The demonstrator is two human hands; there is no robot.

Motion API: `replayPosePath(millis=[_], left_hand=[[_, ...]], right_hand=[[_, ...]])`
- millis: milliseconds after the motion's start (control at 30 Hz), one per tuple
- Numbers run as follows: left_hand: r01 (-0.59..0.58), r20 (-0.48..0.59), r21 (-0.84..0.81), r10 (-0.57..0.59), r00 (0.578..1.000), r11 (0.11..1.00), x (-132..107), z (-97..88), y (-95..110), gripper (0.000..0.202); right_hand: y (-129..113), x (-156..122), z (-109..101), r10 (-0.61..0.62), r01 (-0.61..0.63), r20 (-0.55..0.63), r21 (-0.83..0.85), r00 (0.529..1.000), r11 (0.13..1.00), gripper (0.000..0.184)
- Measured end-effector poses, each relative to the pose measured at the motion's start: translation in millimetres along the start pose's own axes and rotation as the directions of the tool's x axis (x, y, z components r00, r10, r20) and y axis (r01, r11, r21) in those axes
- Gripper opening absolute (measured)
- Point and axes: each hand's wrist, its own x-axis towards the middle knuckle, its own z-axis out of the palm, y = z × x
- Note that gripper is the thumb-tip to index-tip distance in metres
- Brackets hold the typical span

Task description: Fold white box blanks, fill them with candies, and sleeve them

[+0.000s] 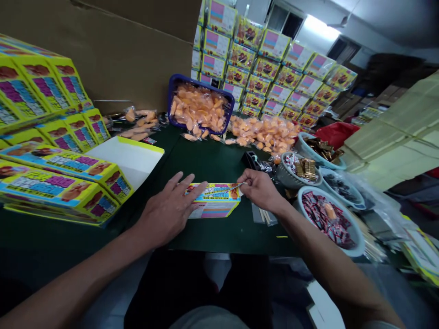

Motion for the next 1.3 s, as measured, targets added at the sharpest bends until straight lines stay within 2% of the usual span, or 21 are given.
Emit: replayPosePath(millis=[167,333,467,600,700,800,867,933,1000,1067,1200,1300], left_hand=[[0.009,0.018,0.040,-0.010,1.000,0.999,0.2,-3.3,2.1,0.056],[-0.009,0.011,0.034,0.009,1.000,0.999,3.1,-7.1,1.2,0.055],[-0.025,-0.017,0.044,0.026,1.000,0.999,4.6,-8.1,1.4,0.055],[-0.037,-0.025,0.029,0.037,0.999,0.999,5.3,-7.0,0.2,0.055],[-0.055,-0.024,0.022,0.055,0.998,0.998,5.3,-6.2,-3.0,0.056],[-0.092,-0.022,0.011,0.093,0.995,0.996,5.5,-5.6,-7.1,0.056],[-0.101,-0.029,-0.004,0.101,0.994,0.995,5.6,-5.0,-9.1,0.056],[-0.099,-0.043,-0.017,0.098,0.994,0.995,5.5,-3.7,-9.3,0.055],[-0.090,-0.041,-0.021,0.089,0.995,0.996,5.2,-2.1,-7.0,0.054],[-0.065,-0.026,-0.015,0.064,0.998,0.998,5.1,-0.7,-2.9,0.054],[-0.036,-0.007,-0.022,0.036,0.999,0.999,4.3,-4.5,-0.3,0.055],[-0.081,0.034,-0.138,0.086,0.996,0.987,0.1,-19.7,-12.8,0.062]], right_hand=[[6.6,-29.2,11.5,-0.153,0.115,-0.186,-0.201,0.970,0.973,0.020],[4.5,-37.2,12.8,-0.265,0.173,-0.196,-0.389,0.944,0.905,0.024],[6.4,-51.4,22.7,-0.332,0.223,-0.228,-0.399,0.915,0.889,0.035],[21.9,-76.2,41.1,-0.425,0.300,-0.258,-0.411,0.868,0.861,0.049],[30.6,-86.4,45.5,-0.470,0.353,-0.242,-0.403,0.849,0.845,0.056],[26.0,-85.2,38.4,-0.434,0.345,-0.275,-0.317,0.858,0.883,0.046],[18.5,-80.8,33.5,-0.421,0.330,-0.279,-0.321,0.863,0.888,0.054],[13.4,-74.9,34.4,-0.443,0.345,-0.225,-0.368,0.868,0.863,0.071],[14.8,-68.1,42.6,-0.487,0.397,-0.148,-0.403,0.861,0.824,0.074],[22.3,-61.4,55.3,-0.535,0.452,-0.111,-0.410,0.837,0.792,0.068],[37.8,-53.3,74.6,-0.580,0.483,-0.162,-0.401,0.798,0.778,0.068],[39.9,-53.4,76.9,-0.598,0.494,-0.184,-0.405,0.780,0.769,0.070]])
